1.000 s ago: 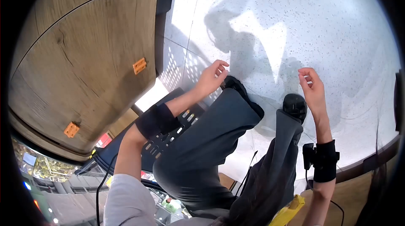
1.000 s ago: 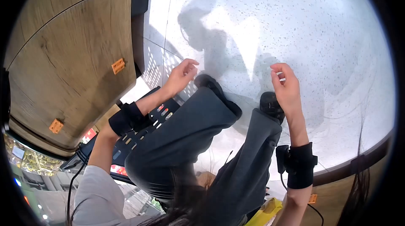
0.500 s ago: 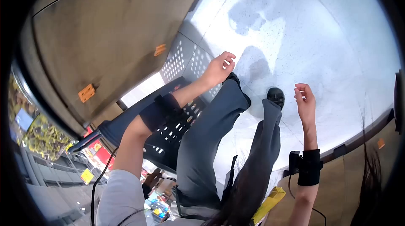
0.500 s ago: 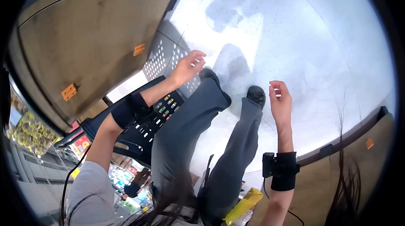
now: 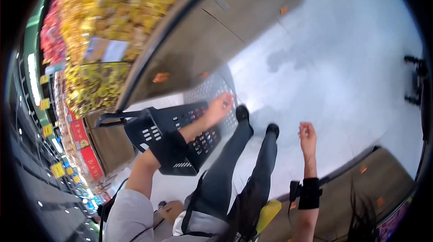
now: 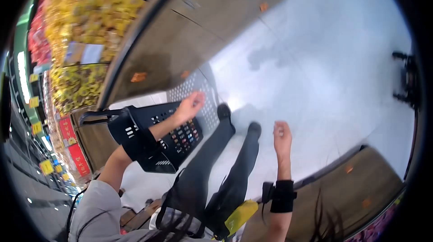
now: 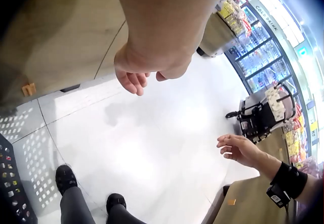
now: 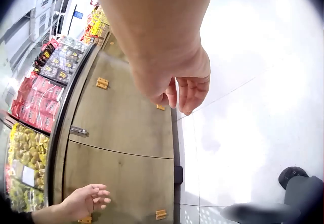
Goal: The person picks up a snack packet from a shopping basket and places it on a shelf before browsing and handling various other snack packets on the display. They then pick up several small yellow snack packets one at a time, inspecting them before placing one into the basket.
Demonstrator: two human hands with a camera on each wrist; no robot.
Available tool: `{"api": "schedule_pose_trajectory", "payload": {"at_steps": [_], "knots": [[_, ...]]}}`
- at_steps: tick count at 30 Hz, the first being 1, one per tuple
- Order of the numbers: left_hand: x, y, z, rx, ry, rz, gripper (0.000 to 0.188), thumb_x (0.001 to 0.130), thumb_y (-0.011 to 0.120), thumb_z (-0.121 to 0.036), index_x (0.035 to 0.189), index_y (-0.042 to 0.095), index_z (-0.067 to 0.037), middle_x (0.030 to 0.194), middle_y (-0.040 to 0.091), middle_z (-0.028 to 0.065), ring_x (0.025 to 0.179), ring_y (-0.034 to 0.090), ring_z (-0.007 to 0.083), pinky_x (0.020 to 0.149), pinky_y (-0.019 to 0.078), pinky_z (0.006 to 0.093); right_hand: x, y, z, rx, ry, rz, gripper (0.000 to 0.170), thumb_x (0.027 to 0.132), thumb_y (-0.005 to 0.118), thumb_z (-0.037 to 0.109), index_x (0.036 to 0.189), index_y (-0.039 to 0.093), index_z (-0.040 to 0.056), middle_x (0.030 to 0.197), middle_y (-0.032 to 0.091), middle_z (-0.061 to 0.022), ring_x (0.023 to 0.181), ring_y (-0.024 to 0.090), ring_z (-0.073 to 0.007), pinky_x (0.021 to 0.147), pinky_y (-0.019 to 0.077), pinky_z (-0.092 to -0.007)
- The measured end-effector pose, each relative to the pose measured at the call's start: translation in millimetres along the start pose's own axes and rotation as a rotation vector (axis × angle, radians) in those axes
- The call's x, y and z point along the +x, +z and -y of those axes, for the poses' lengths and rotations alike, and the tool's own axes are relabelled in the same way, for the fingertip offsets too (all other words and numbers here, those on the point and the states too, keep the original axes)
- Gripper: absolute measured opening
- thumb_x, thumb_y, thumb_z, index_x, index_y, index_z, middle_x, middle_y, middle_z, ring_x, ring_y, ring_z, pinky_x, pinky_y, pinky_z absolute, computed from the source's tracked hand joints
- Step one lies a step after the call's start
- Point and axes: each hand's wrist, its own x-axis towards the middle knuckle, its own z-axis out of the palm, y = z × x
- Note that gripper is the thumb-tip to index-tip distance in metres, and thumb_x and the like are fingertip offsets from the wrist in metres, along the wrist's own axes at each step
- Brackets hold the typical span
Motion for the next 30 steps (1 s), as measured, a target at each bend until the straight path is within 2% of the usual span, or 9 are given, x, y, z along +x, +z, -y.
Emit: {"api": "schedule_pose_trajectory", "payload": {"at_steps": [3,8,12,15,21,23,24,28,30], "knots": [[-46.0,-47.2,-14.0,-0.015,0.085,-0.145,0.024,0.083,0.053,-0.013,0.104,0.051,-0.003,0.09,0.06,0.0123,0.078,0.059,0.0209,0.071,0.047,0.0303,-28.0,-8.5,56.9,0.025,-0.001,0.04,0.013,0.084,0.053,0.01,0.094,0.056,0.002,0.079,0.058,-0.0058,0.064,0.053,-0.0121,0.057,0.0448,-0.0254],[-126.2,-120.3,-46.0,-0.083,-0.187,-0.219,0.023,0.082,0.052,-0.014,0.102,0.053,-0.003,0.089,0.06,0.014,0.08,0.06,0.0229,0.071,0.0474,0.0315,-60.8,-17.2,92.7,-0.012,-0.131,0.119,0.012,0.083,0.054,0.008,0.093,0.055,0.0026,0.074,0.057,-0.0051,0.06,0.053,-0.0119,0.055,0.0432,-0.0252],[-181.3,-134.6,-23.4,-0.047,-0.041,-0.373,0.024,0.082,0.051,-0.013,0.102,0.053,-0.001,0.089,0.06,0.0163,0.08,0.061,0.0233,0.071,0.0481,0.0325,-85.3,-24.9,128.4,-0.04,-0.168,0.181,0.014,0.082,0.052,0.009,0.096,0.054,0.0037,0.075,0.056,-0.0042,0.058,0.054,-0.0108,0.049,0.0453,-0.023],[-223.4,-139.6,-37.2,-0.085,-0.051,-0.428,0.023,0.08,0.054,-0.011,0.101,0.054,-0.001,0.09,0.061,0.014,0.08,0.061,0.022,0.072,0.0479,0.0308,-100.6,-30.9,165.9,-0.061,-0.15,0.201,0.016,0.081,0.053,0.01,0.097,0.054,0.0039,0.076,0.056,-0.0049,0.059,0.056,-0.0116,0.05,0.0457,-0.0232],[-259.9,-156.8,-28.9,-0.249,-0.102,-0.616,0.021,0.078,0.054,-0.008,0.098,0.053,-0.002,0.087,0.061,0.0115,0.07,0.062,0.0191,0.065,0.0484,0.0293,-110.4,-34.4,218.9,-0.061,-0.154,0.202,0.019,0.08,0.054,0.012,0.098,0.054,0.004,0.079,0.058,-0.0067,0.059,0.057,-0.0136,0.051,0.0471,-0.0239],[-256.9,-157.2,9.4,-0.303,-0.032,-0.701,0.021,0.078,0.054,-0.008,0.099,0.052,-0.003,0.086,0.06,0.0101,0.066,0.062,0.0185,0.061,0.0484,0.0289,-110.4,-29.0,236.0,-0.065,-0.172,0.196,0.019,0.081,0.054,0.013,0.097,0.054,0.0039,0.079,0.058,-0.0069,0.059,0.057,-0.0138,0.052,0.0473,-0.0241],[-271.0,-175.9,-13.4,-0.313,-0.129,-0.703,0.023,0.078,0.054,-0.008,0.1,0.052,-0.003,0.084,0.059,0.0096,0.067,0.062,0.0176,0.06,0.0483,0.029,-109.0,-25.0,244.5,-0.066,-0.181,0.193,0.019,0.081,0.053,0.013,0.097,0.054,0.0038,0.08,0.058,-0.0069,0.06,0.057,-0.0138,0.052,0.0473,-0.0242],[-268.2,-213.5,23.3,-0.382,-0.107,-0.891,0.024,0.078,0.057,-0.01,0.1,0.051,-0.002,0.083,0.059,0.0096,0.072,0.061,0.0181,0.065,0.0474,0.0284,-107.0,-3.4,279.1,-0.054,-0.232,0.216,0.019,0.082,0.052,0.014,0.097,0.055,0.0035,0.081,0.058,-0.0066,0.062,0.058,-0.0139,0.054,0.0476,-0.0248],[-269.1,-246.4,26.6,-0.368,-0.105,-1.024,0.03,0.08,0.058,-0.012,0.104,0.047,0.001,0.091,0.057,0.0136,0.08,0.059,0.0194,0.072,0.0464,0.0289,-109.2,12.1,299.2,-0.077,-0.243,0.24,0.019,0.082,0.051,0.014,0.098,0.055,0.0035,0.081,0.059,-0.0062,0.064,0.058,-0.0138,0.055,0.0476,-0.0248]]}}
